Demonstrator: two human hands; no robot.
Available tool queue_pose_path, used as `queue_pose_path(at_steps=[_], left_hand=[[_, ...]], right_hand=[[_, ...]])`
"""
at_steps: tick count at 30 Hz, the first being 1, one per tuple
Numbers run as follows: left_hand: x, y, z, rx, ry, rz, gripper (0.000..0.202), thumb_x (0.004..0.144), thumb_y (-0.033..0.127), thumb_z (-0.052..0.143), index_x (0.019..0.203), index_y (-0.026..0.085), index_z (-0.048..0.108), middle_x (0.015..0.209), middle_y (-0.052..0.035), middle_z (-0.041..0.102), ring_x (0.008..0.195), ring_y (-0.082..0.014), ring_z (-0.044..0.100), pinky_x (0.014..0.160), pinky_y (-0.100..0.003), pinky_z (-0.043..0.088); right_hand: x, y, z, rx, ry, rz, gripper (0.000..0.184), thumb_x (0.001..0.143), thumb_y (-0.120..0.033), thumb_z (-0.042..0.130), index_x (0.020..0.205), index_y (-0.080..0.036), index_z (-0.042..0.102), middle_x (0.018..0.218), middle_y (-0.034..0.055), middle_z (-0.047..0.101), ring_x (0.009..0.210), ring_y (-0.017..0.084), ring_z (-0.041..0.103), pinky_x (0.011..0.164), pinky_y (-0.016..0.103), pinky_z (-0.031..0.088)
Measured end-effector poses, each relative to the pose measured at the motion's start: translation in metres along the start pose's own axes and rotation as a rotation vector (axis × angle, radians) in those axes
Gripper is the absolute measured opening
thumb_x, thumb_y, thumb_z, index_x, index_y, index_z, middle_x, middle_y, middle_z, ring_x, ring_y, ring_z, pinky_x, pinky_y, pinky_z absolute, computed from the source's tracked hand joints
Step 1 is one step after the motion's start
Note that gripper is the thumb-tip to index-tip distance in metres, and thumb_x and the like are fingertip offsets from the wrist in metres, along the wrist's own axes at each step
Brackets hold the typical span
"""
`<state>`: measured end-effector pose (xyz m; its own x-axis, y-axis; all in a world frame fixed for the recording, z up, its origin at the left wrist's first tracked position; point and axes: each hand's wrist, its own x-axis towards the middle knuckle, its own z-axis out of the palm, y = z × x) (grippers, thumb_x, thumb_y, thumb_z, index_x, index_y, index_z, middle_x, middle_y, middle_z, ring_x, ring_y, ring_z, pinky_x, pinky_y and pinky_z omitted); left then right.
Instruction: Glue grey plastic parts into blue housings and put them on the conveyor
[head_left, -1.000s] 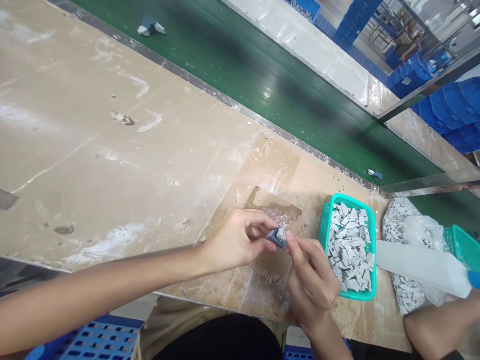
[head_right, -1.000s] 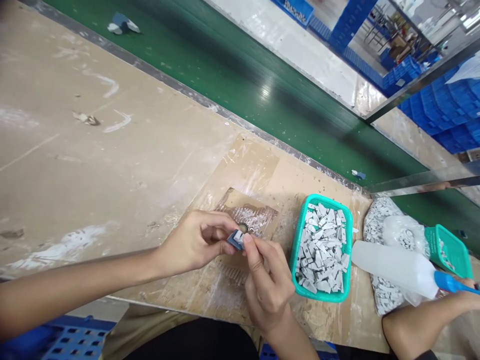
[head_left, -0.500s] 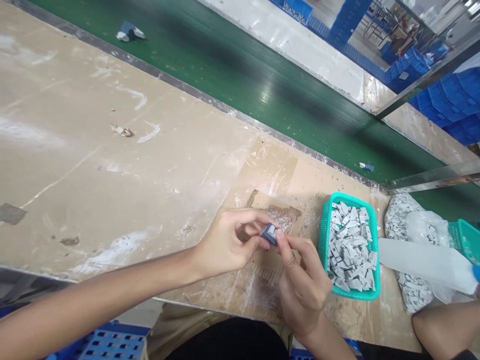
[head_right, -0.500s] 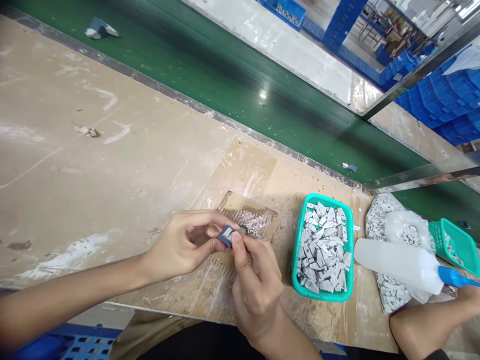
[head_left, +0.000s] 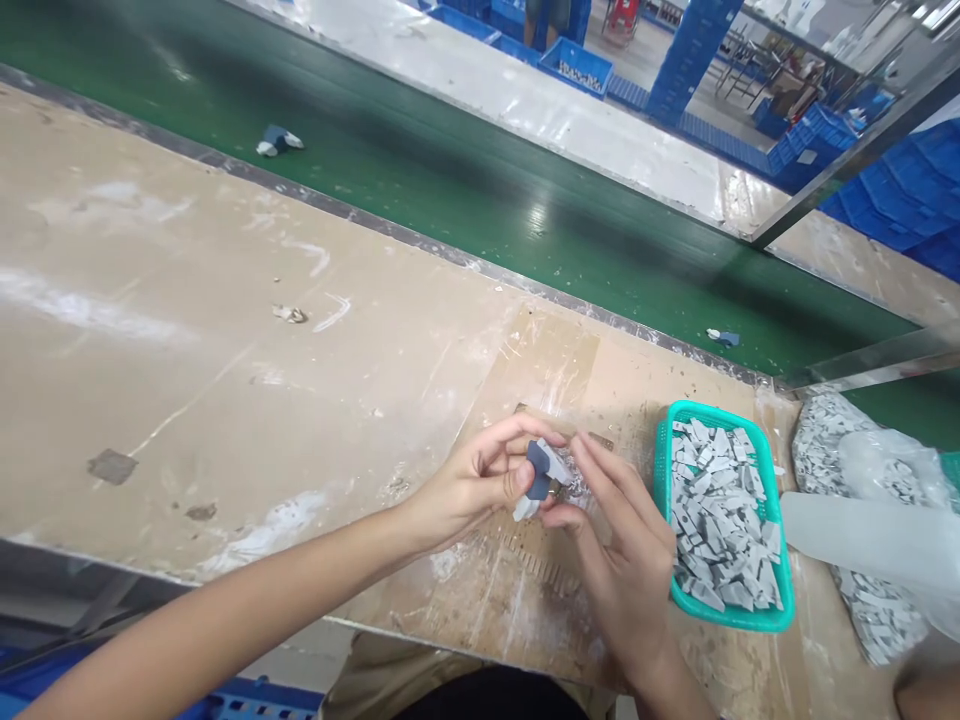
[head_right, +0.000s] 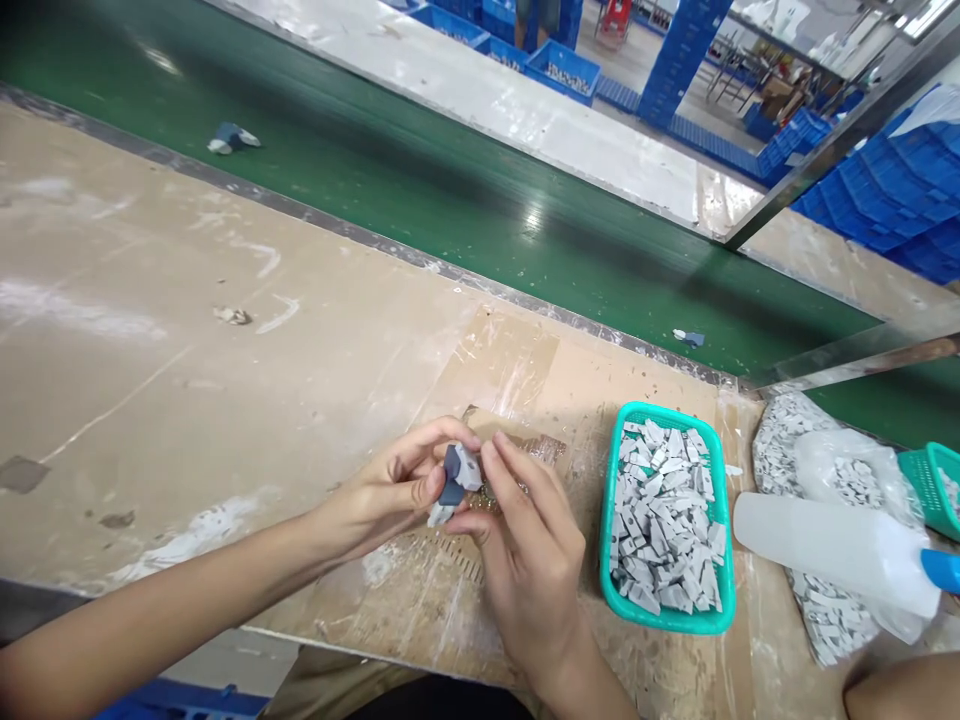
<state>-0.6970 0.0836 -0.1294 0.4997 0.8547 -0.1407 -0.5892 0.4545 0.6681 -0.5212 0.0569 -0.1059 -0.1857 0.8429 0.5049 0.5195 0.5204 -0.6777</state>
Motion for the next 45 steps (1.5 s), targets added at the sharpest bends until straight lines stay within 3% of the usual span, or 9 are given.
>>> queue_pose_path(at_steps=[5, 11, 16, 21, 26, 31, 37, 41, 45], left_hand=[[-0.002, -0.003, -0.002, -0.16, -0.011, -0.087, 0.03, 0.081, 0.027, 0.081, 0.105, 0.021, 0.065, 0.083, -0.0002, 0.066, 0.074, -0.0116, 0.067, 0.068, -0.019, 0.053], [-0.004, -0.006, -0.003, -0.215, -0.006, -0.218, 0.039, 0.078, 0.024, 0.081, 0.112, 0.017, 0.064, 0.084, -0.0038, 0.07, 0.075, -0.0175, 0.071, 0.076, -0.032, 0.061], [-0.004, -0.004, -0.001, -0.228, 0.052, -0.228, 0.033, 0.068, 0.01, 0.075, 0.1, 0.014, 0.065, 0.073, -0.0009, 0.068, 0.064, -0.0163, 0.07, 0.063, -0.028, 0.062], [-0.004, -0.003, -0.002, -0.229, 0.077, -0.224, 0.038, 0.06, 0.006, 0.07, 0.097, 0.013, 0.065, 0.073, -0.0018, 0.069, 0.062, -0.0171, 0.068, 0.055, -0.028, 0.062], [-0.002, -0.005, -0.005, -0.132, 0.089, -0.284, 0.041, 0.059, 0.012, 0.08, 0.096, 0.013, 0.064, 0.077, -0.0045, 0.071, 0.062, -0.018, 0.07, 0.057, -0.03, 0.062], [0.001, -0.011, -0.006, 0.021, -0.034, 0.004, 0.029, 0.075, 0.027, 0.086, 0.083, 0.013, 0.061, 0.071, -0.0044, 0.072, 0.065, -0.0162, 0.071, 0.064, -0.023, 0.058], [0.0, -0.021, -0.006, 0.131, -0.026, 0.086, 0.028, 0.078, 0.032, 0.083, 0.085, 0.016, 0.061, 0.07, -0.0016, 0.07, 0.064, -0.0139, 0.069, 0.066, -0.025, 0.057], [-0.001, -0.012, -0.004, 0.656, 0.086, 0.287, 0.013, 0.083, 0.028, 0.075, 0.087, 0.016, 0.071, 0.081, -0.0059, 0.072, 0.076, -0.0157, 0.069, 0.068, -0.023, 0.056], [0.001, 0.001, -0.001, 0.99, 0.226, 0.438, 0.025, 0.086, 0.02, 0.064, 0.109, 0.019, 0.073, 0.107, -0.0091, 0.074, 0.096, -0.019, 0.07, 0.08, -0.026, 0.059]], right_hand=[[0.001, -0.003, 0.007, 0.241, -0.088, 0.124, 0.042, 0.096, -0.024, 0.064, 0.138, -0.031, 0.059, 0.137, 0.0037, 0.064, 0.124, 0.023, 0.064, 0.099, 0.036, 0.06], [0.0, -0.004, 0.017, 0.286, 0.015, 0.251, 0.028, 0.095, -0.018, 0.063, 0.118, -0.031, 0.073, 0.128, 0.0015, 0.069, 0.116, 0.02, 0.069, 0.096, 0.029, 0.06], [-0.001, -0.009, 0.026, 0.298, 0.026, 0.266, 0.028, 0.094, -0.015, 0.064, 0.116, -0.028, 0.074, 0.124, 0.0032, 0.07, 0.107, 0.02, 0.073, 0.087, 0.025, 0.063], [-0.006, -0.008, 0.03, 0.312, -0.004, 0.23, 0.032, 0.093, -0.012, 0.063, 0.119, -0.027, 0.072, 0.127, 0.0038, 0.069, 0.114, 0.02, 0.07, 0.097, 0.028, 0.059], [-0.011, 0.0, 0.025, 0.34, -0.052, 0.219, 0.034, 0.095, -0.012, 0.061, 0.122, -0.031, 0.071, 0.13, 0.0015, 0.067, 0.121, 0.02, 0.066, 0.105, 0.033, 0.055], [-0.014, 0.011, 0.016, 0.338, -0.071, 0.121, 0.037, 0.095, -0.016, 0.062, 0.126, -0.035, 0.067, 0.133, 0.0001, 0.064, 0.125, 0.022, 0.062, 0.107, 0.038, 0.053], [-0.025, 0.015, 0.017, 0.247, 0.042, 0.058, 0.04, 0.094, -0.011, 0.061, 0.126, -0.033, 0.067, 0.125, 0.0007, 0.07, 0.108, 0.018, 0.072, 0.09, 0.026, 0.062], [-0.032, 0.019, 0.009, 0.069, 0.001, -0.06, 0.045, 0.096, -0.01, 0.056, 0.137, -0.028, 0.06, 0.133, 0.0038, 0.065, 0.118, 0.019, 0.068, 0.101, 0.03, 0.057], [-0.031, 0.035, -0.032, -0.19, 0.034, -0.003, 0.039, 0.098, -0.02, 0.055, 0.137, -0.026, 0.061, 0.135, 0.0047, 0.065, 0.122, 0.021, 0.065, 0.103, 0.034, 0.056]])
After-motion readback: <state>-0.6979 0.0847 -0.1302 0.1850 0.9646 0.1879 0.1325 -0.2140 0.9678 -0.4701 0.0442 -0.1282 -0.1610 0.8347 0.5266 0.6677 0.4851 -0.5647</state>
